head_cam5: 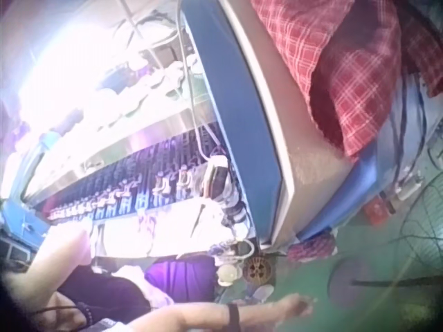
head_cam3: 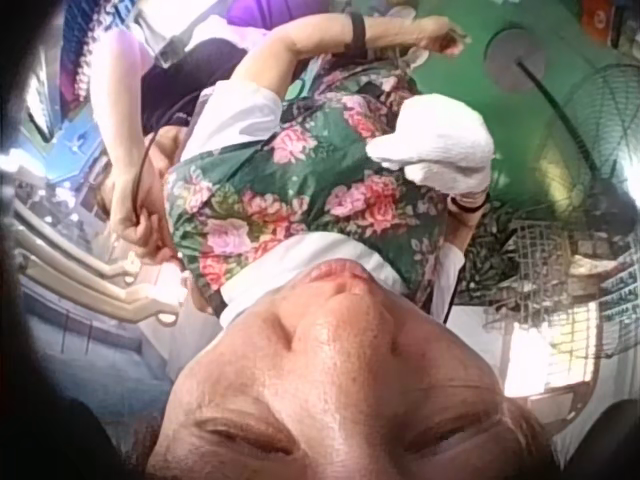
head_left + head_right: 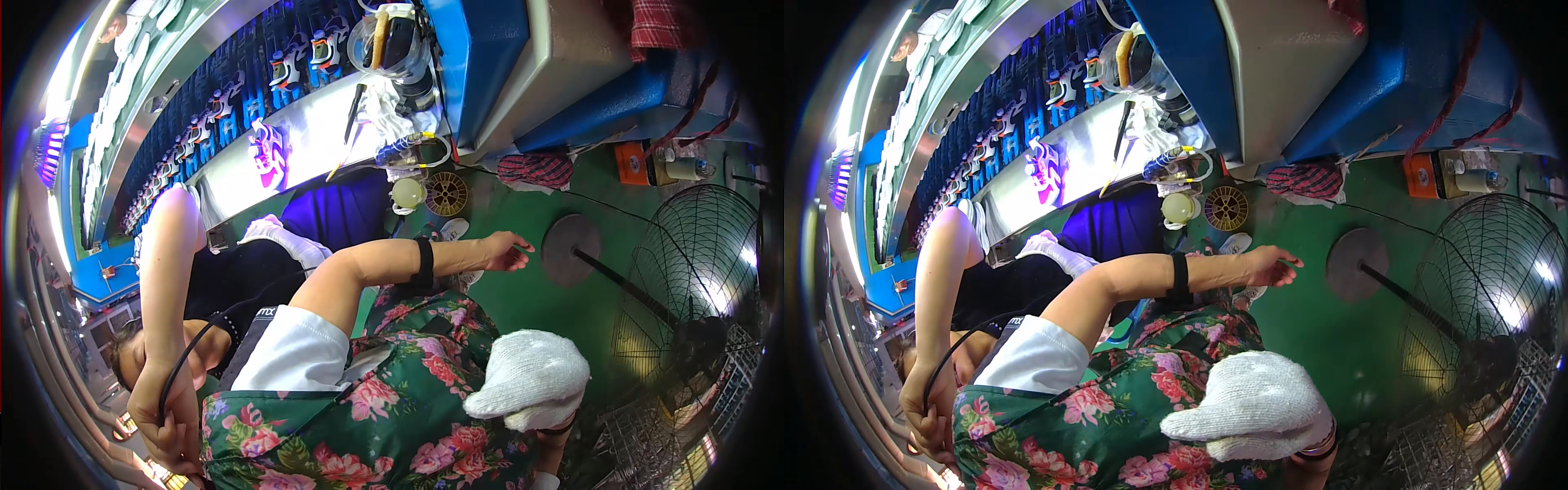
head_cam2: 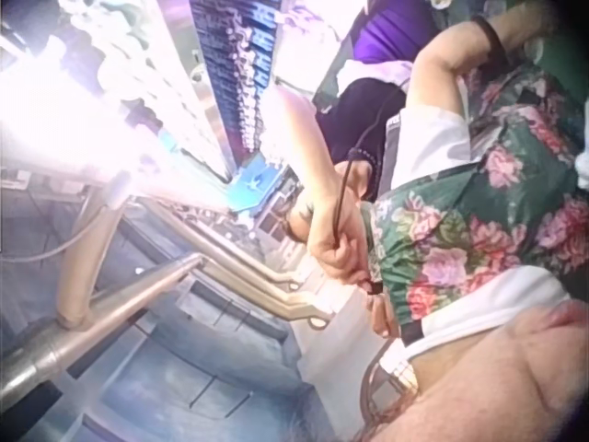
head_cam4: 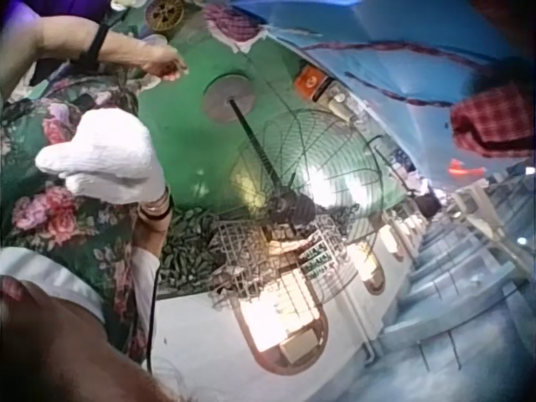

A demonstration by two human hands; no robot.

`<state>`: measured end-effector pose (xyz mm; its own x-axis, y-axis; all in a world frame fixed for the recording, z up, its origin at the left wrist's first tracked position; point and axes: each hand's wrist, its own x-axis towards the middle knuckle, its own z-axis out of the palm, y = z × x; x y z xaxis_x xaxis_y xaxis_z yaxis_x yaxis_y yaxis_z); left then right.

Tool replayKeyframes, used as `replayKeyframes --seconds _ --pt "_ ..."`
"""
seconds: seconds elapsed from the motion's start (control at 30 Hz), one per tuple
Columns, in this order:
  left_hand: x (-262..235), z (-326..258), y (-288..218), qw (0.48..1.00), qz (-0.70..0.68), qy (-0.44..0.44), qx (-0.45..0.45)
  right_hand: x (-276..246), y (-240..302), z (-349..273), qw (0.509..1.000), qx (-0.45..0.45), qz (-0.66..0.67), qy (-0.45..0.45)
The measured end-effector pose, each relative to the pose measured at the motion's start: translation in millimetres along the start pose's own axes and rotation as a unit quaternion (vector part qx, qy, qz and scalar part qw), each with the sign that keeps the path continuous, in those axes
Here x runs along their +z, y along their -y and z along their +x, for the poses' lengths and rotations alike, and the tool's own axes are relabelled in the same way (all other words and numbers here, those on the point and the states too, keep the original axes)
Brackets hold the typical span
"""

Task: Applying glue or adhesive to the interior surface of shoe soles using a brush on an assembly line.

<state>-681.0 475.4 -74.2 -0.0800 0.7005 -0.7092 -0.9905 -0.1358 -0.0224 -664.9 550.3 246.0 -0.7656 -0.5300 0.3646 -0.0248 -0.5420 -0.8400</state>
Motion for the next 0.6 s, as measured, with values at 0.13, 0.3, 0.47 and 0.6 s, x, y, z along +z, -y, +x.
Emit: replayKeyframes --seconds 0.13,0.3,0.47,0.6 --pt "1 -4 -1 1.0 -0.002 -0.008 0.004 3 -5 -4 1.0 -0.005 0.015 -0.013" --pt "2 -11 -3 1.0 -0.01 -0.025 0.009 7 -31 -5 0.982 -0.17 0.059 -0.048" --pt "-3 -11 -9 0.999 -0.01 -0.028 0.022 11 -36 -3 0.977 -0.179 0.106 -0.054" --pt "-4 -10 -12 0.999 -0.006 -0.027 0.023 6 -39 -2 0.973 -0.188 0.131 -0.023"
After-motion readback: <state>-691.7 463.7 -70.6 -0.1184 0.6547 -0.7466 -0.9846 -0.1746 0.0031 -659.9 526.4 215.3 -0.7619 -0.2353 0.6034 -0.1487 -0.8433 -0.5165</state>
